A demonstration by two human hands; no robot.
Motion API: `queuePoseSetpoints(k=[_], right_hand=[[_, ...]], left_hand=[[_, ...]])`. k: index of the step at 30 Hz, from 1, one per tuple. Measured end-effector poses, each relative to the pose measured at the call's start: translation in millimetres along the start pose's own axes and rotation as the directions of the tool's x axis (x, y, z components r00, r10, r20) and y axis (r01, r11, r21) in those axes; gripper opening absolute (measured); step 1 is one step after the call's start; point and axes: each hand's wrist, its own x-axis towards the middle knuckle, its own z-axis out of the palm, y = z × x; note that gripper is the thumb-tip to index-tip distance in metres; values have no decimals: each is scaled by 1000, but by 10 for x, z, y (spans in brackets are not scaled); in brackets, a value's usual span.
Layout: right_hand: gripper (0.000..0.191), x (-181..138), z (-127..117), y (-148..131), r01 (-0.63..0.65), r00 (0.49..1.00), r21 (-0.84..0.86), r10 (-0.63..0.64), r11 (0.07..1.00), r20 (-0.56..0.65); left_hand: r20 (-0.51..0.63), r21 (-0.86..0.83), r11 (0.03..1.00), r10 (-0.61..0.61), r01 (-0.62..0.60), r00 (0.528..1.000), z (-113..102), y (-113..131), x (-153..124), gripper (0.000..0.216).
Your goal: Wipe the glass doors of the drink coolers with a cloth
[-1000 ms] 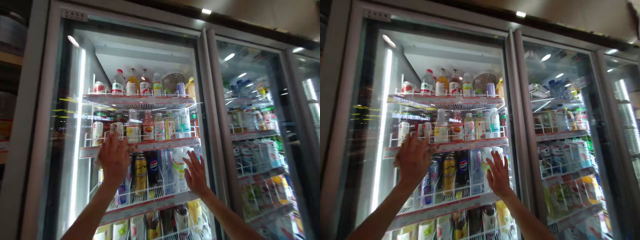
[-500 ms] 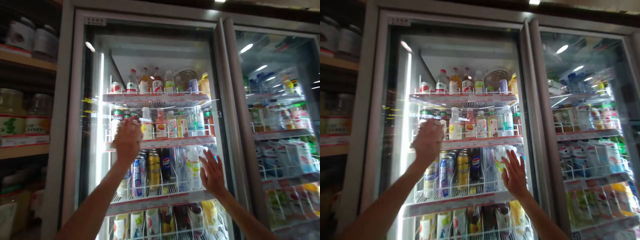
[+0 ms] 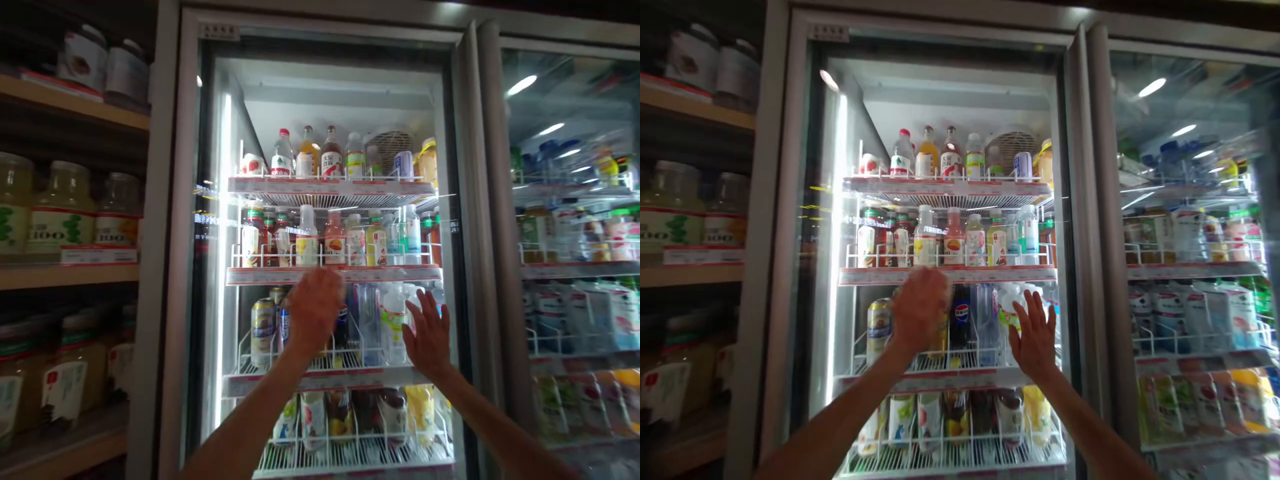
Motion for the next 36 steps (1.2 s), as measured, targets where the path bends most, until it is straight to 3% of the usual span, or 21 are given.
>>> queuePoseSetpoints(k=[2,4,6,8,10,12,14,15,17,19,21,22,24,26,27,28,30,32,33,34,36], right_hand=[[50,-26,-35,41,6,1000,-24,-5,1000,21],[51,-71,-78,93,42,997,-46,-39,998,65],[52,-118,-105,102,59,994,-46,-55,997,91],[54,-149,-99,41,12,997,-19,-11,1000,71],[55,-158,-71,-57,-79,996,3,79,997,35],[54,-159,-39,-138,-150,989,5,150,989,9],[51,-163,-16,-175,-170,985,-14,170,985,14],[50,-165,-7,-184,-169,985,-26,169,985,20],[50,-165,11,-212,-174,984,-44,176,984,33],[52,-156,33,-270,-217,976,-47,218,975,20],[56,-145,49,-340,-271,962,-35,271,962,0],[56,-144,51,-366,-289,957,-30,290,957,-1],[56,-154,35,-377,-294,956,-36,294,955,15],[55,-180,0,-342,-257,965,-51,259,965,47],[55,-196,-17,-317,-229,970,-57,233,972,63],[55,-212,-32,-294,-204,975,-58,208,977,74],[56,-239,-40,-270,-175,980,-57,180,983,80],[57,-260,-23,-272,-188,979,-58,192,980,73],[58,-268,-9,-277,-202,976,-56,206,978,68],[58,-276,5,-280,-215,974,-51,218,975,63],[57,-290,23,-276,-231,971,-35,233,972,57]], left_hand=[[71,-107,979,182,-174,981,65,414,-107,38],[170,-171,967,217,-188,961,18,440,-242,37],[223,-43,999,28,-19,974,-107,153,-375,46],[79,165,942,-307,291,948,-223,-127,-493,53],[26,224,894,-405,389,914,-277,-150,-609,57],[174,123,974,-209,190,962,-294,34,-728,56],[315,-34,999,23,-12,949,-337,160,-835,53],[342,-57,998,43,-25,939,-382,137,-877,51],[275,60,988,-152,141,949,-503,-63,-931,52],[70,189,908,-393,375,917,-594,-267,-945,55],[-12,198,872,-454,447,891,-593,-251,-945,56],[37,162,907,-400,390,916,-565,-150,-949,55],[235,5,992,-122,124,964,-509,114,-977,50],[353,-134,989,109,-65,929,-526,247,-1034,46],[377,-152,984,140,-87,916,-572,221,-1071,45],[381,-126,991,98,-54,919,-635,142,-1113,47],[289,56,984,-180,171,940,-763,-61,-1205,54],[155,208,898,-421,387,894,-826,-124,-1298,58],[145,233,879,-453,415,879,-826,-67,-1343,58],[195,214,903,-412,372,890,-810,37,-1386,57],[395,24,991,-131,132,909,-766,266,-1461,52]])
